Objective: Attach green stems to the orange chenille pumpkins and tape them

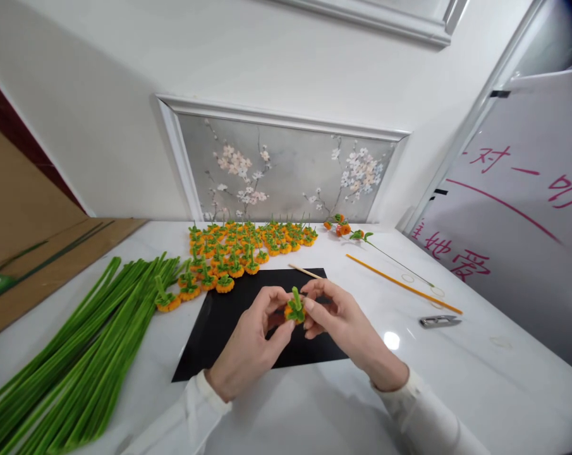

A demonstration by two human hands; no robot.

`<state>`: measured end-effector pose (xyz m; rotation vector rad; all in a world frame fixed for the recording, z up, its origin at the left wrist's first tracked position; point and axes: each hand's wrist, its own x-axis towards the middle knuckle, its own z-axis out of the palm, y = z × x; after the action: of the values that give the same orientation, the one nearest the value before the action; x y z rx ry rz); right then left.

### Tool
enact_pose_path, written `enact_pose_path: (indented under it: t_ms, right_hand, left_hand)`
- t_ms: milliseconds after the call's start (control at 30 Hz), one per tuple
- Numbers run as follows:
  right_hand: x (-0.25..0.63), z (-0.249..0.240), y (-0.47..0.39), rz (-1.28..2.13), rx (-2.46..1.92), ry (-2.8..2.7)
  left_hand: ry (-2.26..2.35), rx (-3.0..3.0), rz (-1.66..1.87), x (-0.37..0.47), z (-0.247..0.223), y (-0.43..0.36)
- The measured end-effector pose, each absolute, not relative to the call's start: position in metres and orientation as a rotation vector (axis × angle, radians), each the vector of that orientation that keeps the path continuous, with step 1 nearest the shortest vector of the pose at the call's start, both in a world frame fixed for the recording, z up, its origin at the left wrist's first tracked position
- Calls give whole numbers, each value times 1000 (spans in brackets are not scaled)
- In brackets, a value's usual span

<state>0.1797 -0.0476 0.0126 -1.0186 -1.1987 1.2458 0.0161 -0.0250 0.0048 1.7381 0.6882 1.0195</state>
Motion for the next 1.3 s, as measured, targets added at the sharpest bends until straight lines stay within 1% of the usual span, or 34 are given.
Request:
enact_pose_path:
  t_ms: [200, 433, 833, 1067, 1300]
  right_hand:
    - [179, 10, -48, 1369, -975, -1258]
    - [175, 8, -48, 1289, -989, -1209]
    - [173, -3, -46, 1174, -1058, -1298]
    - [169, -5, -47, 1201, -1039, -1269]
    - [167, -5, -47, 1271, -1024, -1224]
  left_hand:
    - [750, 1779, 962, 14, 6, -25]
    - [921, 1818, 1074, 14, 6, -22]
    - [1069, 2003, 1011, 13, 7, -19]
    - [1079, 1946, 1066, 15, 7, -20]
    - [1054, 1901, 1036, 14, 6, -21]
